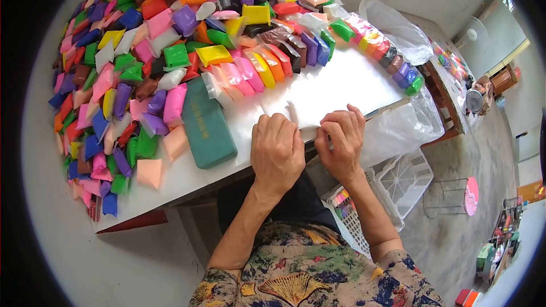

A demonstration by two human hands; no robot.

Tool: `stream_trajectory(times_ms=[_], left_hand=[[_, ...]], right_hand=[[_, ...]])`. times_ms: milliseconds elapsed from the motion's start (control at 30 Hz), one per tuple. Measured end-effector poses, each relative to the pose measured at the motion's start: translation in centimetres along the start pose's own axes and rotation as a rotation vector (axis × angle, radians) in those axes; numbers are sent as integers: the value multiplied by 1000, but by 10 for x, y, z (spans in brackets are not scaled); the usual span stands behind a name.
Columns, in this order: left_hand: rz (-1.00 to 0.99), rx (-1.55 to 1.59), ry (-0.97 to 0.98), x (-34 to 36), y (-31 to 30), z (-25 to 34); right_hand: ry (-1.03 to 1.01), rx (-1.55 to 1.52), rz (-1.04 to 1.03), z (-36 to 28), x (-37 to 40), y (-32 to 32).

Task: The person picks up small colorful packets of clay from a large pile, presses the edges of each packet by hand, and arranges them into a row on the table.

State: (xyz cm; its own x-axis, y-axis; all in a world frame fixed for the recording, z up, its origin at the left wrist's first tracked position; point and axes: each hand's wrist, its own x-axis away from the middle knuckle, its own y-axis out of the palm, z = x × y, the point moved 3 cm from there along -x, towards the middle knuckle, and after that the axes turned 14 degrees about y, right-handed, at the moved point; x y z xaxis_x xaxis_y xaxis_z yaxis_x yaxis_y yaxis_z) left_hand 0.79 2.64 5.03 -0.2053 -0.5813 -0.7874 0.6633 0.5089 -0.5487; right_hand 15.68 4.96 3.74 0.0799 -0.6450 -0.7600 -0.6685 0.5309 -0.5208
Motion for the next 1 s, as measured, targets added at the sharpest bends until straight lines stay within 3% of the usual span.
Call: stream_trajectory(times_ms=[333, 467, 567, 667, 767, 867, 967, 1000], left_hand=[[72, -12, -44, -4, 2, 4], [125, 121, -3, 3, -5, 2], [216, 168, 59, 9, -9, 7], [203, 177, 112, 15, -13, 11], [180, 79, 171, 19, -21, 13], [198, -89, 98, 21, -38, 18], [284, -94, 54, 29, -59, 23], [290, -71, 44, 31, -64, 24]], right_hand=[[59, 28, -20, -8, -2, -3], [199, -188, -76, -10, -6, -22], [677, -459, -236, -9, -3, -22], [1022, -915, -428, -13, -8, -17], [1069, -950, -583, -20, -17, -18], [935, -918, -545, -30, -21, -13], [720, -844, -263, -43, -17, 16], [527, -505, -275, -51, -24, 15]])
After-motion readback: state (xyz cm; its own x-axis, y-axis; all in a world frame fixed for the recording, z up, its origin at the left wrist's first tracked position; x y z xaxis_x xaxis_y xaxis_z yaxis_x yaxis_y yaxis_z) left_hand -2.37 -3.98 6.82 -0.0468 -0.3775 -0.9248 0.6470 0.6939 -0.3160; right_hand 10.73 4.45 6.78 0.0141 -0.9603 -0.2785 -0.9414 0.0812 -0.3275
